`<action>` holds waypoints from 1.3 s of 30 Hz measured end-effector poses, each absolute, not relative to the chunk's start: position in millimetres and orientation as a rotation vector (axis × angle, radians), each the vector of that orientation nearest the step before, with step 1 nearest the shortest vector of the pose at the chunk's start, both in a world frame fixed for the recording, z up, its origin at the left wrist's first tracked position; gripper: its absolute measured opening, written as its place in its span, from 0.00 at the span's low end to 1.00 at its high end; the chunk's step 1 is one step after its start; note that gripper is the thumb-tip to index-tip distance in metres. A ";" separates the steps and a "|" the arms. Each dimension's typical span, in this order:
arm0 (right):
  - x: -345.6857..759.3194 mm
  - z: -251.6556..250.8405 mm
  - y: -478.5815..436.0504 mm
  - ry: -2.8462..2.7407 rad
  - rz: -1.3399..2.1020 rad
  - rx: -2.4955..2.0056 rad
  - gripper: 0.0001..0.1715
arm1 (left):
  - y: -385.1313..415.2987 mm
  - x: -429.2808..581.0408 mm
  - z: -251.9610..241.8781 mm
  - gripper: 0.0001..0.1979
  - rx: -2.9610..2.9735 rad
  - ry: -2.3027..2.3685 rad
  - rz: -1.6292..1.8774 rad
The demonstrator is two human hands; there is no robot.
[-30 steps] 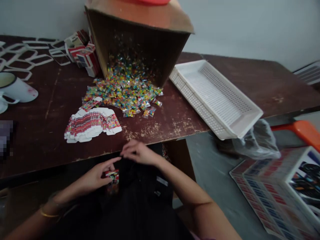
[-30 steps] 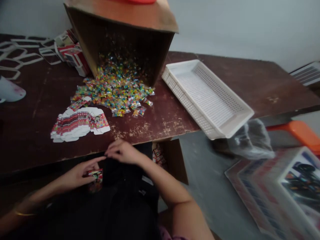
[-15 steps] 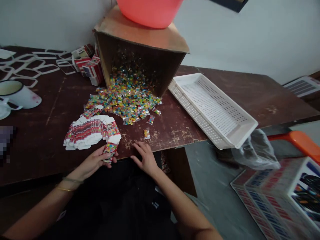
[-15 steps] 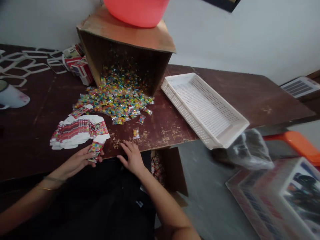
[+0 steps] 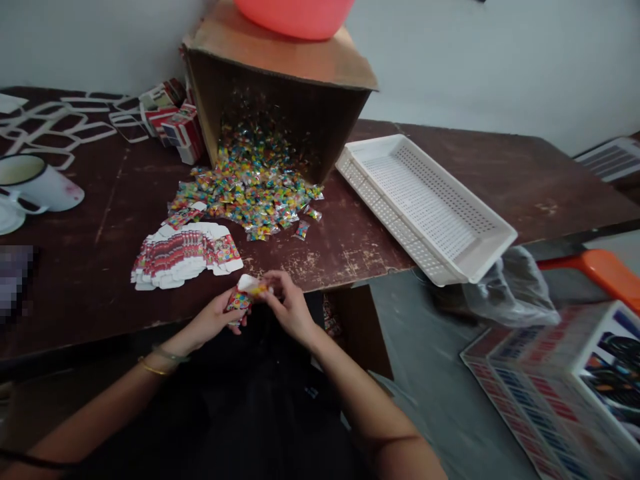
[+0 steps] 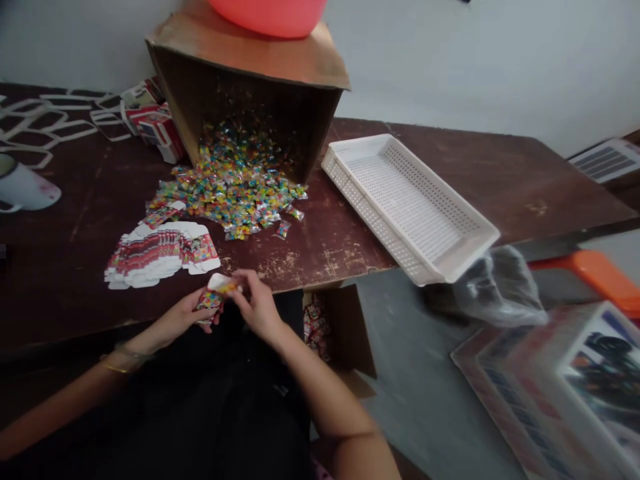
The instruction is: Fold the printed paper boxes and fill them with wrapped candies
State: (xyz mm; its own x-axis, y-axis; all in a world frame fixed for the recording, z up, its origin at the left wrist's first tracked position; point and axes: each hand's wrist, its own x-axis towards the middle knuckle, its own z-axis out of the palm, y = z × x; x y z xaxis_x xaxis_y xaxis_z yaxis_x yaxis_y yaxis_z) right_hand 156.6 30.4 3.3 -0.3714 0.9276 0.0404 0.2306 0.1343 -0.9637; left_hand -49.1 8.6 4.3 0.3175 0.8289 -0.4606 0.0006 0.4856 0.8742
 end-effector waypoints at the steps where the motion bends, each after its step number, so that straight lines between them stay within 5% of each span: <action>1: 152.9 8.7 37.5 -1.698 1.293 -1.145 0.20 | 6.7 -44.8 3.3 0.23 0.955 1.119 0.655; 5: 144.7 14.9 51.2 -1.936 1.162 -1.100 0.13 | -2.0 -35.6 1.8 0.18 0.953 1.104 0.662; 9: 139.4 10.9 39.3 -1.995 0.951 -1.160 0.19 | -10.7 -36.0 -0.3 0.17 0.854 1.103 0.686; 15: 139.1 13.5 28.6 -2.009 1.040 -1.009 0.12 | -7.4 -42.5 1.6 0.20 0.827 1.117 0.714; 19: 140.2 -0.1 26.1 -1.231 1.546 -1.177 0.15 | -1.2 -46.7 4.7 0.29 0.682 1.078 0.774; 23: 139.1 -10.2 32.6 -0.650 2.247 -0.965 0.25 | 1.8 -48.5 4.0 0.25 0.674 1.101 0.729; 28: 139.9 -2.1 49.5 -0.576 2.489 -0.834 0.22 | 8.5 -56.4 7.7 0.24 0.700 1.024 0.697; 34: 128.3 0.9 51.2 -0.840 2.316 -0.992 0.14 | 8.6 -57.1 8.9 0.27 0.866 1.119 0.718; 39: 122.0 10.6 40.5 -1.622 1.641 -1.014 0.12 | 9.1 -54.8 2.1 0.18 0.926 1.212 0.702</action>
